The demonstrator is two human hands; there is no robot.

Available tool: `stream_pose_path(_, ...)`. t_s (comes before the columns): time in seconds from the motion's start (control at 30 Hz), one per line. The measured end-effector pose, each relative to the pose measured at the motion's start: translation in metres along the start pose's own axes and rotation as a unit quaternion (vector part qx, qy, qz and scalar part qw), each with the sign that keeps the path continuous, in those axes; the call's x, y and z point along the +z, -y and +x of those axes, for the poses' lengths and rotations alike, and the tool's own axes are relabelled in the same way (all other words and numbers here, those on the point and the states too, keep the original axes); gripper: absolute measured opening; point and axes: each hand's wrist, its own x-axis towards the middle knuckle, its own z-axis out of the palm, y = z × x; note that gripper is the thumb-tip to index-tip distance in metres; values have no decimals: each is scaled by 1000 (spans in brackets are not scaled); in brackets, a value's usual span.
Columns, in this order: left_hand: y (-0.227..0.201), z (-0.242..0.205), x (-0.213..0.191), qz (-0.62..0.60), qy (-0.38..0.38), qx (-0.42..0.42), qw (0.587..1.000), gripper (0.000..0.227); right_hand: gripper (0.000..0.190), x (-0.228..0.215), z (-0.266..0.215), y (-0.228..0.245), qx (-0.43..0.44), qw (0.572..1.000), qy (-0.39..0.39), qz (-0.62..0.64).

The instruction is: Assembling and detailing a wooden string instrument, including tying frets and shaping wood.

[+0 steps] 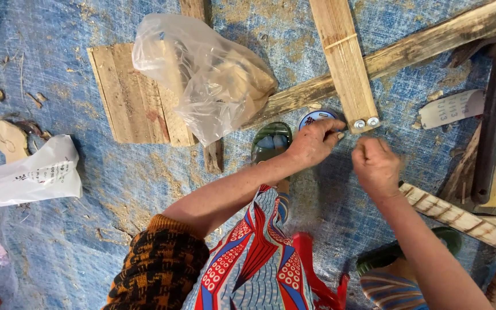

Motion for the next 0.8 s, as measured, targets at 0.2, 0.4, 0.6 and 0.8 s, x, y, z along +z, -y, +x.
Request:
stream_pose_path(0.2, -14, -9, 7, -24, 26, -82, 996, 23, 6, 18, -24, 26, 40, 999, -21, 30)
stream_pose_path(0.4, -10, -19, 15, -97, 39, -148, 984, 29, 4, 13, -30, 46, 78, 995, -12, 62)
stream_pose_path(0.6, 20, -1, 47, -166, -14, -222, 961, 23, 8, 12, -34, 49, 53, 997, 21, 47)
stream_pose_path(0.8, 7, -6, 43, -266, -56, -255, 928, 18, 4, 10, -40, 46, 43, 996, 45, 68)
